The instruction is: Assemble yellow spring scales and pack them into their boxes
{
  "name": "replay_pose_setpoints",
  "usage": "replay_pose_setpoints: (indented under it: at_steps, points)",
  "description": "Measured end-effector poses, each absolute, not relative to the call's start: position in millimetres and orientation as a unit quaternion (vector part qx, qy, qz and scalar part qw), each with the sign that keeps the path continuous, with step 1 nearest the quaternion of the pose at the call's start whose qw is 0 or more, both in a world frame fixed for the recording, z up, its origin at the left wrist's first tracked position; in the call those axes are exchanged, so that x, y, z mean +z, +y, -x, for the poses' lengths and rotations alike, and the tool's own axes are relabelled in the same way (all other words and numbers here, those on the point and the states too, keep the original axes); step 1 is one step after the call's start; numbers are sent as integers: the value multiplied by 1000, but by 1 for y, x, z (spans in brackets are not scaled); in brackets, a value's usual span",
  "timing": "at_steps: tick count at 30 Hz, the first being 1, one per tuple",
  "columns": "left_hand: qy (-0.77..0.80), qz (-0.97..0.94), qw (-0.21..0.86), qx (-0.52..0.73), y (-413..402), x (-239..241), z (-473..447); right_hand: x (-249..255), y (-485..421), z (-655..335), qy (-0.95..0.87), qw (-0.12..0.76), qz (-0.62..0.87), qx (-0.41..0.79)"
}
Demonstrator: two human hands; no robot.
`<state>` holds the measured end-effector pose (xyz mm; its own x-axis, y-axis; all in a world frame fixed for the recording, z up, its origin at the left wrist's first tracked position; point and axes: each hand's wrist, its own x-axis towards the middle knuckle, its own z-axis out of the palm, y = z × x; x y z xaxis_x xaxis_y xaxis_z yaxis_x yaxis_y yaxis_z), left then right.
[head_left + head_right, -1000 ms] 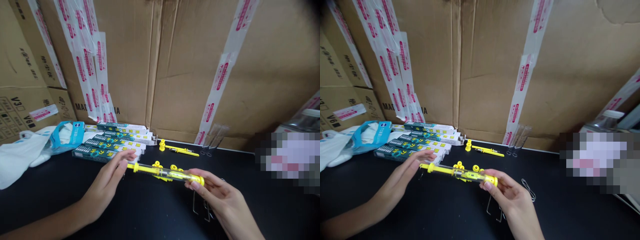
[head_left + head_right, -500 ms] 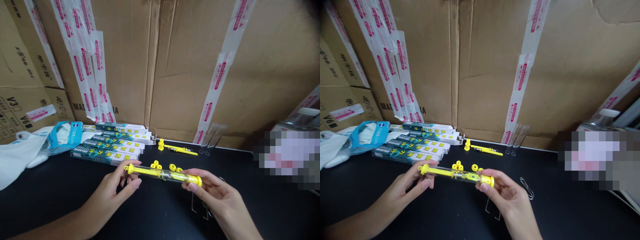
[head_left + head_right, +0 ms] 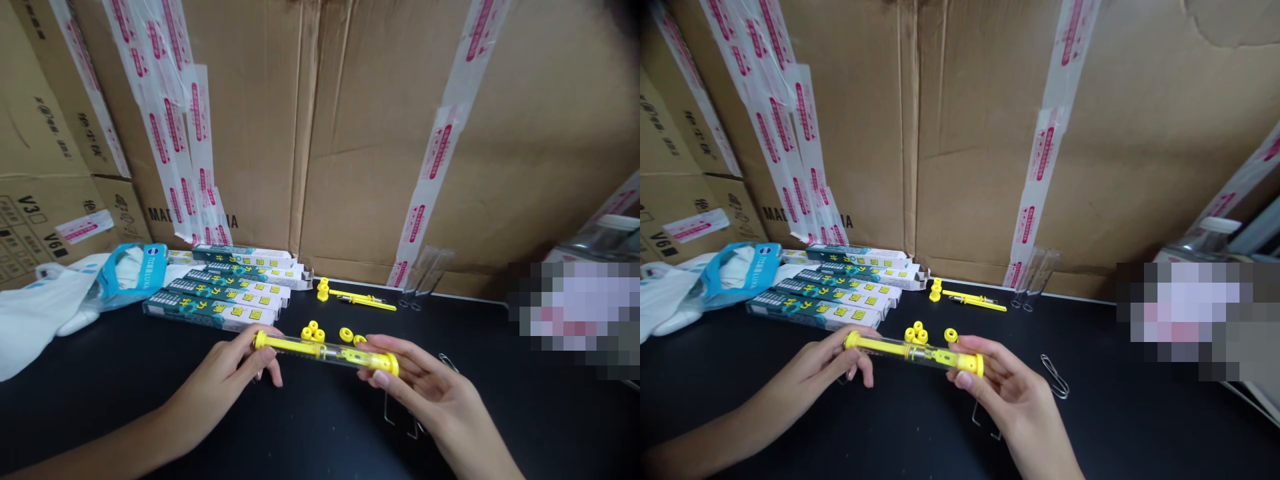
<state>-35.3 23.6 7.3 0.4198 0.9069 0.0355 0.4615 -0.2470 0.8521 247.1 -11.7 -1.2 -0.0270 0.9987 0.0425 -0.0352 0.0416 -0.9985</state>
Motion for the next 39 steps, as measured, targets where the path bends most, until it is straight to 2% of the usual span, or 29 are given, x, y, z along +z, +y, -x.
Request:
replay_pose_setpoints:
  at_steps: [5,12,18,29,35,39]
  points:
    - [463,-764,375,249,21,9,36,1,-14,-242,-506,524,463,505]
    - [450,-743,426,253,18,3,39,7,-14,-240,-507,517,477,498]
    - [492,-711,412,286,26,0,36,-1,-15,-237,-496,533,463,505]
    - [535,-724,331,281,23,6,35,-2,-22,-243,-563,461,439,527]
    - [544,-699,345,312,30,-1,40,-4,-19,-240,-555,464,368,584]
    - [532,-662,391,355,36,-4,43,-9,-17,-239,-555,452,365,595]
